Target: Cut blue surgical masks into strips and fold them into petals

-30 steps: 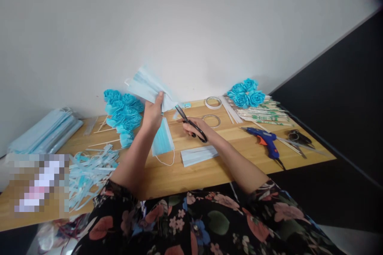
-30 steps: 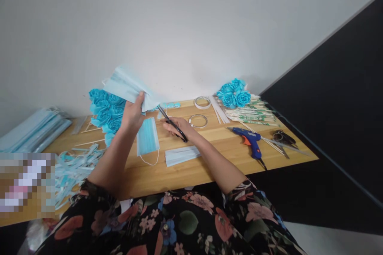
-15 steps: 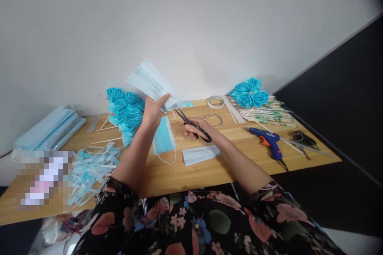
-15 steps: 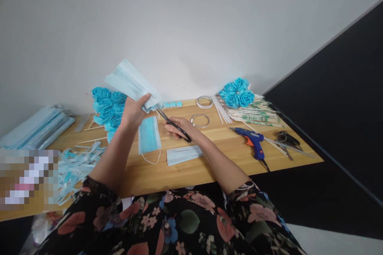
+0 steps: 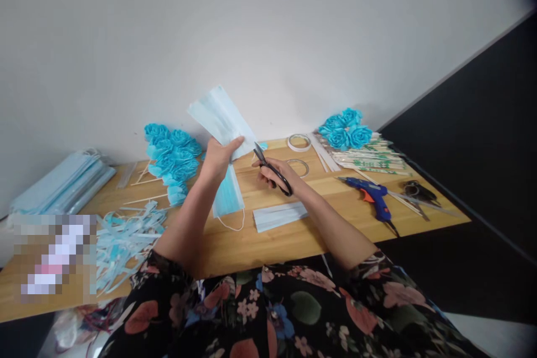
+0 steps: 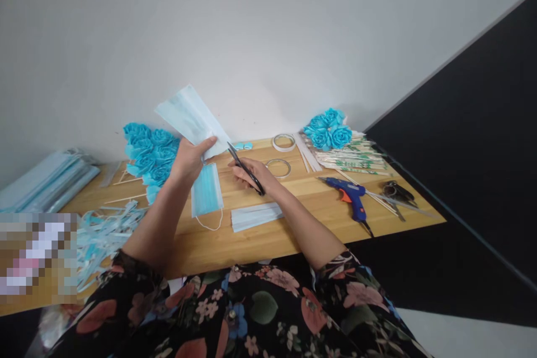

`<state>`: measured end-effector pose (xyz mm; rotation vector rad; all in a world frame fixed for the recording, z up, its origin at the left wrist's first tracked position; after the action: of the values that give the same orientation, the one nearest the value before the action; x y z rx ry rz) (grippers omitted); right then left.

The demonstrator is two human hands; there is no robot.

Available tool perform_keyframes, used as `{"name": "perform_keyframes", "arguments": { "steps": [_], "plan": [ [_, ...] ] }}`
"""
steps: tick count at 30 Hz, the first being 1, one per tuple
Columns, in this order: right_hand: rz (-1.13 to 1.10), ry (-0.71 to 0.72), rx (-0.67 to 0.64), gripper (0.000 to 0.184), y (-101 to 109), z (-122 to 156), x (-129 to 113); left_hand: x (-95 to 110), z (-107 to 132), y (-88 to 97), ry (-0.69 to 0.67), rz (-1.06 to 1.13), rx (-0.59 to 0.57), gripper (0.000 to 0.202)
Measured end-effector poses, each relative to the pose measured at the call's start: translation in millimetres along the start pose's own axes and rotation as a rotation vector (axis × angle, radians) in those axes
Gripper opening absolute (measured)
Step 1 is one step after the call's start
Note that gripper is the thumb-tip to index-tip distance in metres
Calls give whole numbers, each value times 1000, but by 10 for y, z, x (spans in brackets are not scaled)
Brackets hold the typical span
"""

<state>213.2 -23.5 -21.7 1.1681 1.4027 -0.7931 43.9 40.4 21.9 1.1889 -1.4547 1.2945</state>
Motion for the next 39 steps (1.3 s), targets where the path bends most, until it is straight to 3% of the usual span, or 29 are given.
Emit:
{"name": "perform_keyframes", "arguments": {
  "steps": [7,15,20,33,39],
  "plan": [
    [-32,11,10,57,-7,9,-6,59,46,-16,-17,-130,21,55],
    [-17,23,27,61,7,3,23,34,42,-60,-26,-225,-39,50],
    [-37,64,61,62,36,0,48,94,28,8,-59,-217,19,53],
    [-2,16,-21,66,-36,15,-15,98,19,14,-92,-159,67,51],
    [16,4,-41,66,-51,-1,45,37,77,-124,-68,-235,-25,47]
  ]
}}
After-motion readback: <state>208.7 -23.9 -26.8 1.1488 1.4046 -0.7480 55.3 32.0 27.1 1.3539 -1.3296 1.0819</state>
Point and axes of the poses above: each hand's wrist, its own z-axis away from the middle knuckle, its own y-axis out of the back of the hand, x = y × z, the point moved 5 cm from there along -z, towards the middle knuckle, and after that the axes turned 6 degrees about y, right-handed, at the moved point
